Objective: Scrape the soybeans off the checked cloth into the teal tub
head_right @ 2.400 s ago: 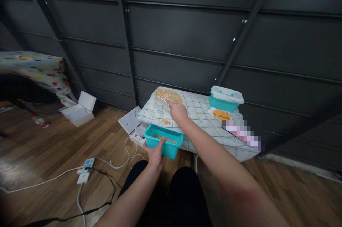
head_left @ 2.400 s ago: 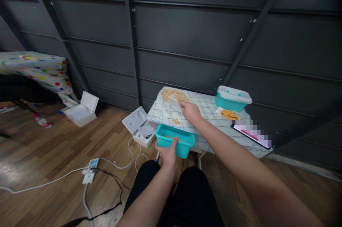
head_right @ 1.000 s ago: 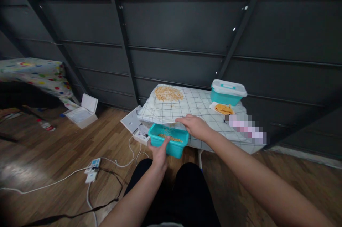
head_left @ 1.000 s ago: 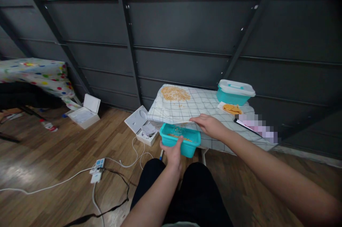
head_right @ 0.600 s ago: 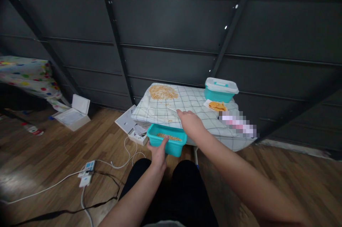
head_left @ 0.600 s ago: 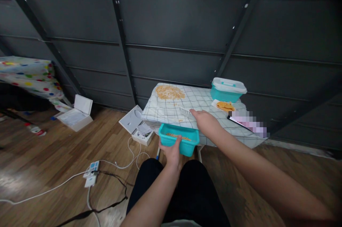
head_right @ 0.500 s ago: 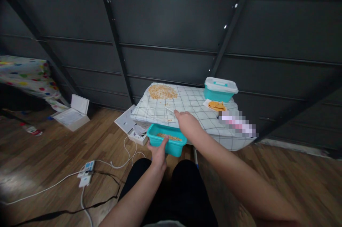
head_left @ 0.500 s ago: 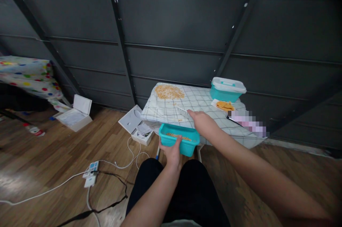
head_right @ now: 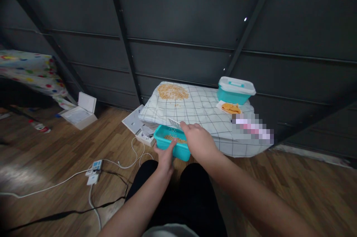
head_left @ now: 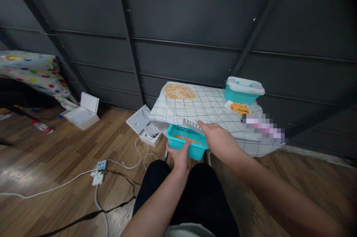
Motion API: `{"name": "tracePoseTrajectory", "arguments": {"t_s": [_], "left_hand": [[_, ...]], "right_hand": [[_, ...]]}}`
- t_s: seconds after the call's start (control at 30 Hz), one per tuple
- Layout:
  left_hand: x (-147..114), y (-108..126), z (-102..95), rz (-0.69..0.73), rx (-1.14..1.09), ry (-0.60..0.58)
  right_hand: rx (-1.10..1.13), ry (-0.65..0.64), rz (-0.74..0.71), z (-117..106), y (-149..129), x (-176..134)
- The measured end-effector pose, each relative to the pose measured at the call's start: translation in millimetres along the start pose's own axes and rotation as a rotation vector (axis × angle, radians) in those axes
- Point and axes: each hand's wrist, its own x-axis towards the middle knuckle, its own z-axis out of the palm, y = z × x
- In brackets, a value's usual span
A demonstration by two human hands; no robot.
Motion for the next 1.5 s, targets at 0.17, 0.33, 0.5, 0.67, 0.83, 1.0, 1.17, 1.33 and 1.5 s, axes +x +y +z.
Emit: {"name": "tracePoseTrajectory", "arguments": {"t_s": [0.17,0.33,0.5,0.67,0.83,1.0,1.17,1.33,1.5], "left_hand": [[1.0,0.1,-2.4,-0.03,-0.017,-0.046],[4.3,-0.9,-4.2,-0.006,-0.044,-0.069],[5.6,0.8,-5.3,0.028,-0.062,-0.061],[7.3,0.4,-7.8,0.015,-0.062,-0.045],[8.1,-1.2,-10.5,0.046,-0.114,-0.069],[6.3,3.6,-12.8,0.05,-0.095,-0.058],[7.6,4.9,-11.0,0.031,-0.091,-0.039],[11.4,-1.2,-9.4,0.063,-0.062,-0.046],[4.3,3.6,-9.4,0.013,-0.081,-0.04]], "right_hand": [[0.003,0.115,0.014,2.0,11.9,22.9],[0.063,0.145,-0.081,15.0,14.6,61.1],[0.095,0.103,-0.151,25.1,12.9,61.2],[0.075,0.132,-0.195,27.7,8.1,30.8],[0.054,0.17,-0.241,28.9,10.2,8.6],[0.046,0.218,-0.248,26.6,16.2,0.6],[0.028,0.32,-0.167,32.3,20.7,16.3],[0.02,0.298,-0.193,44.1,15.9,30.4],[0.028,0.273,-0.227,38.1,14.1,21.0]]}}
